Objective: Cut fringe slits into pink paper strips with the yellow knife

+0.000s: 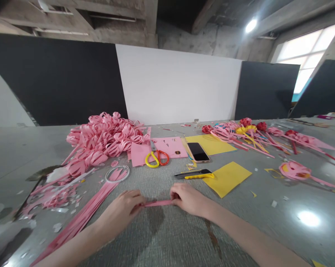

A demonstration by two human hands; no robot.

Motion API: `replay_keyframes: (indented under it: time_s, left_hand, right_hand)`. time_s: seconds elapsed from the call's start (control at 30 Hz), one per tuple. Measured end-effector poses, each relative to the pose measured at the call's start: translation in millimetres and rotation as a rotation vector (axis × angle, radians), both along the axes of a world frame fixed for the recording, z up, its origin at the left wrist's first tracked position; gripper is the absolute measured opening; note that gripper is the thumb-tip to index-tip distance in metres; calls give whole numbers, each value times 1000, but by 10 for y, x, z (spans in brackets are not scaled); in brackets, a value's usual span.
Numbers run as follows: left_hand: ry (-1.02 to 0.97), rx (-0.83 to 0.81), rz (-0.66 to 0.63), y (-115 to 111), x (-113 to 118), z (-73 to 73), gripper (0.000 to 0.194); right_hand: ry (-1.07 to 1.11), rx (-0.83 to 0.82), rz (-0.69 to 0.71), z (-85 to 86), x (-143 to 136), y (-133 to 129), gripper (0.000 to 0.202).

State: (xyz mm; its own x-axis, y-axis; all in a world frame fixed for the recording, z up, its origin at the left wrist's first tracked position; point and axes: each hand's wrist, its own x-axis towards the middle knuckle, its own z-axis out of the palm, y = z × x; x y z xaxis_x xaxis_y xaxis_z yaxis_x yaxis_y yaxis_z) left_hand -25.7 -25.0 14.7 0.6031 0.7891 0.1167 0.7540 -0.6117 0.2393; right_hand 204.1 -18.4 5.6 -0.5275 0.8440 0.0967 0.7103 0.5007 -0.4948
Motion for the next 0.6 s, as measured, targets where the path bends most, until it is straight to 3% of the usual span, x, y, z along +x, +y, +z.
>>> replay_keyframes:
  time_s: [0.17,0.6]
  left_hand:
    - [-105,-89,-1,50,-29,-29,23]
    - [-130,-21,67,-17,74,-118,20]
  right_hand:
    - [-27,45,-20,0,-25,-25,10]
    - [45,197,-98,-189,-369,-144,12]
